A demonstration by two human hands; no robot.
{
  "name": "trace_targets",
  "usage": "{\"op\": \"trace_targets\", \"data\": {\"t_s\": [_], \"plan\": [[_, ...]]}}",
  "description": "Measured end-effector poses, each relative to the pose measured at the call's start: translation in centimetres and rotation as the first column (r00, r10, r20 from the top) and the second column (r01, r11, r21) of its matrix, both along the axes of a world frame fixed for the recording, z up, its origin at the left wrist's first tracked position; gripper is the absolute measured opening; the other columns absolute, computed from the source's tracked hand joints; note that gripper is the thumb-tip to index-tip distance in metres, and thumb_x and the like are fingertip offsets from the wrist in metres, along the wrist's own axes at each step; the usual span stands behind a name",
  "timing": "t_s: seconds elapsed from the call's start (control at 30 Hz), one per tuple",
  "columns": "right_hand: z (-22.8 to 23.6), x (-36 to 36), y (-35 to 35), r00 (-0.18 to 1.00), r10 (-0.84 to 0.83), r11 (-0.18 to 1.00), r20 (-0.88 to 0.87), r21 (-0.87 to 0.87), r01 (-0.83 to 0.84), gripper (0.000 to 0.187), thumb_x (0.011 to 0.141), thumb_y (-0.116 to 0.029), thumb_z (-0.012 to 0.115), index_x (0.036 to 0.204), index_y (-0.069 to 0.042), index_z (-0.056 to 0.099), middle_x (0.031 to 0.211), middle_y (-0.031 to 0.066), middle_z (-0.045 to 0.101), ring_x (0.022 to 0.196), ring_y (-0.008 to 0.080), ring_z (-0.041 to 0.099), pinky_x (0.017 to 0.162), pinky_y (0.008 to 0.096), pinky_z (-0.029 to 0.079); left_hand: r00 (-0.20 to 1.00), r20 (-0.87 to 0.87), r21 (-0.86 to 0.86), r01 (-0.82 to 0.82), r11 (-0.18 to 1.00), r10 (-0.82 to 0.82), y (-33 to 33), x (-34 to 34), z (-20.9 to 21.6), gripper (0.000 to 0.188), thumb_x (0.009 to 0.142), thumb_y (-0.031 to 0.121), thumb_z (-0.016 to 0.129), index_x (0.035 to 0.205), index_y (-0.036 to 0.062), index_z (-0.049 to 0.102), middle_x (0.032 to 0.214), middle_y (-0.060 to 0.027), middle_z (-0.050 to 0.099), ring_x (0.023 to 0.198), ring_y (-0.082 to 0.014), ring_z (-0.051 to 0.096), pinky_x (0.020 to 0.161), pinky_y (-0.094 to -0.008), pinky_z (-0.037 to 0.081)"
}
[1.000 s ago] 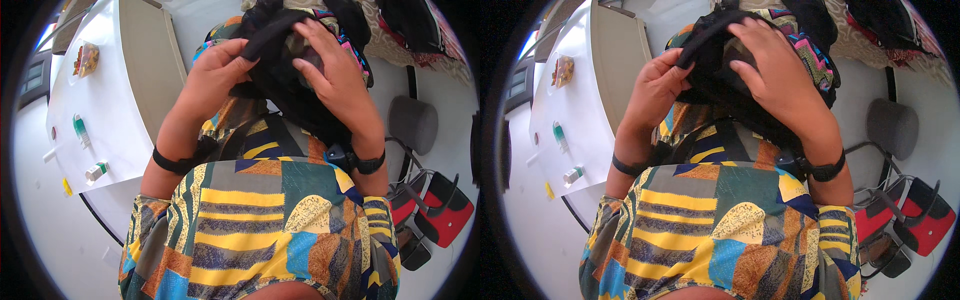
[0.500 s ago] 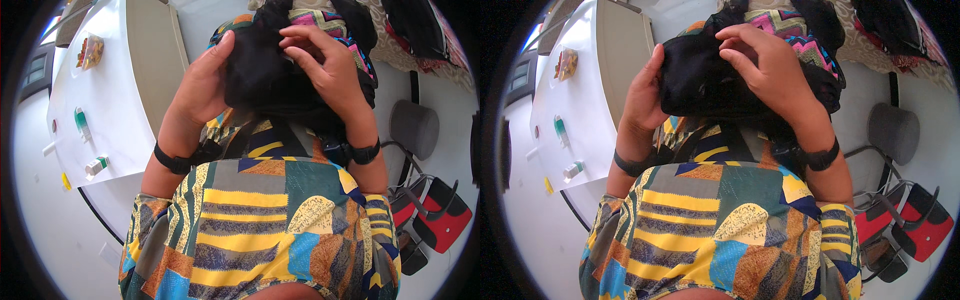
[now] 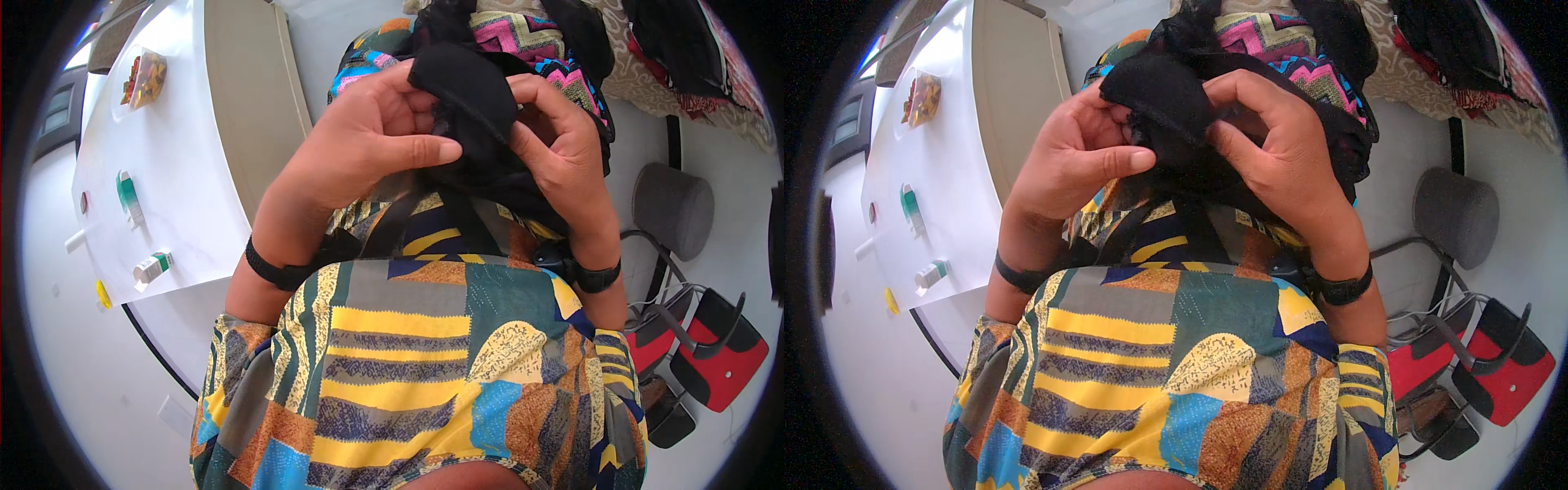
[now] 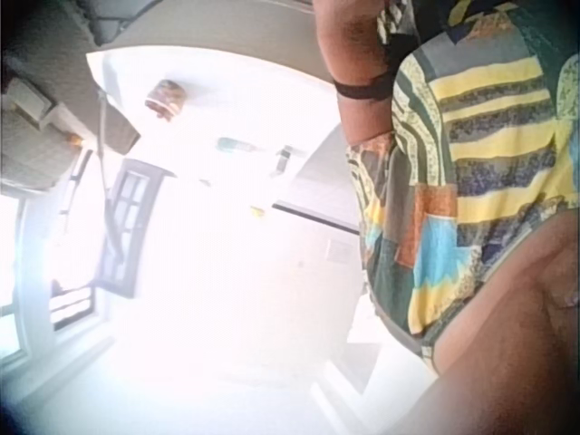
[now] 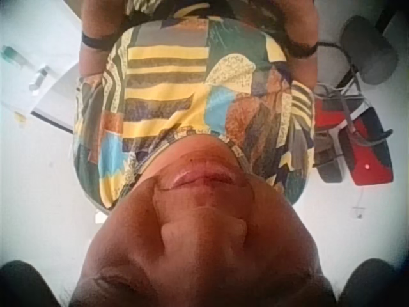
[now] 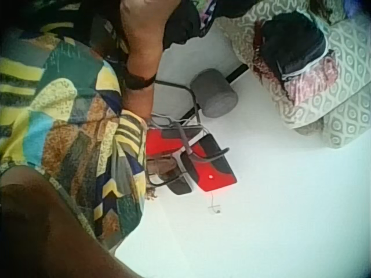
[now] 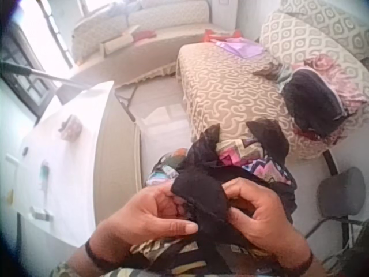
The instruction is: The recorder sits and inspects multiple pieces of clothing.
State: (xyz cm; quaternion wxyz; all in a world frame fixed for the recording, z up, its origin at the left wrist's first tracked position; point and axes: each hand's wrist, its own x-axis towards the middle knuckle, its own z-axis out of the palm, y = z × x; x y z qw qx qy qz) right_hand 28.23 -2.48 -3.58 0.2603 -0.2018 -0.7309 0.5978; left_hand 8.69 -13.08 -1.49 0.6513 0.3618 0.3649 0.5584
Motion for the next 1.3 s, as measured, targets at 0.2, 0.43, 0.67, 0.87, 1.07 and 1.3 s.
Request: {"op": "trace_targets", "data": {"t_s": [0.2,0.43,0.67,0.87,1.07,1.3], "plan": [[-0.1,0.2,0.3,0.987,-0.048,0.996,-0.150,-0.075,0.037,0.015,0.091,-0.003,0.057,0.106,-0.002,0.056,0.101,0.0040,0.061,0.096,0.0115,0.060,0.086,0.0225,0.046,0.998,-0.057,-0.133,-0.049,0.990,0.041,0.1,-0.4,0.0,0.037,0.087,0.003,0.065,0.122,-0.0022,0.053,0.115,-0.0118,0.063,0.107,-0.0197,0.060,0.096,-0.0317,0.048],[-0.2,1.2,0.6,0.975,-0.020,0.992,-0.223,-0.126,-0.008,0.012,0.094,-0.006,0.055,0.105,-0.001,0.056,0.099,0.0031,0.060,0.095,0.0102,0.058,0.086,0.0220,0.044,0.994,-0.037,-0.157,-0.112,0.981,0.107,-0.2,-0.1,-0.3,0.023,0.090,0.010,0.063,0.110,0.0006,0.060,0.104,-0.0065,0.065,0.096,-0.0133,0.061,0.087,-0.0258,0.049],[0.3,1.8,0.8,0.993,-0.052,0.995,-0.111,-0.085,0.042,0.012,0.095,-0.012,0.057,0.101,-0.002,0.058,0.095,0.0020,0.060,0.092,0.0085,0.057,0.081,0.0207,0.044,0.989,-0.048,-0.091,-0.145,0.985,0.141,-0.4,-0.3,-0.6,0.017,0.087,0.010,0.068,0.099,0.0004,0.062,0.093,-0.0024,0.064,0.086,-0.0084,0.062,0.076,-0.0202,0.050],[1.1,1.0,1.1,0.994,-0.105,0.968,0.020,0.231,0.098,0.018,0.090,-0.012,0.062,0.106,-0.004,0.060,0.098,0.0054,0.062,0.091,0.0147,0.060,0.080,0.0240,0.046,0.992,-0.108,-0.096,-0.080,0.992,0.069,-0.1,-0.3,0.1,0.031,0.083,0.003,0.070,0.112,0.0005,0.058,0.101,-0.0064,0.063,0.096,-0.0134,0.061,0.090,-0.0265,0.051],[1.6,-0.3,-0.2,1.000,0.010,0.960,-0.005,0.279,-0.008,0.028,0.083,-0.008,0.067,0.110,-0.004,0.060,0.100,0.0099,0.062,0.090,0.0219,0.062,0.080,0.0272,0.048,0.988,-0.155,-0.122,-0.017,0.992,-0.002,-0.1,-0.3,0.1,0.027,0.082,0.001,0.070,0.106,0.0007,0.058,0.100,-0.0056,0.063,0.093,-0.0121,0.062,0.088,-0.0252,0.052],[1.5,0.0,-0.1,0.999,-0.039,0.970,-0.003,0.240,0.039,0.012,0.087,-0.006,0.062,0.098,-0.003,0.060,0.089,0.0080,0.061,0.081,0.0201,0.060,0.072,0.0267,0.046,0.978,-0.211,-0.122,-0.028,0.992,0.001,-0.1,0.1,0.7,0.026,0.080,0.000,0.072,0.101,0.0021,0.058,0.098,-0.0037,0.062,0.090,-0.0099,0.061,0.083,-0.0235,0.052]]}}
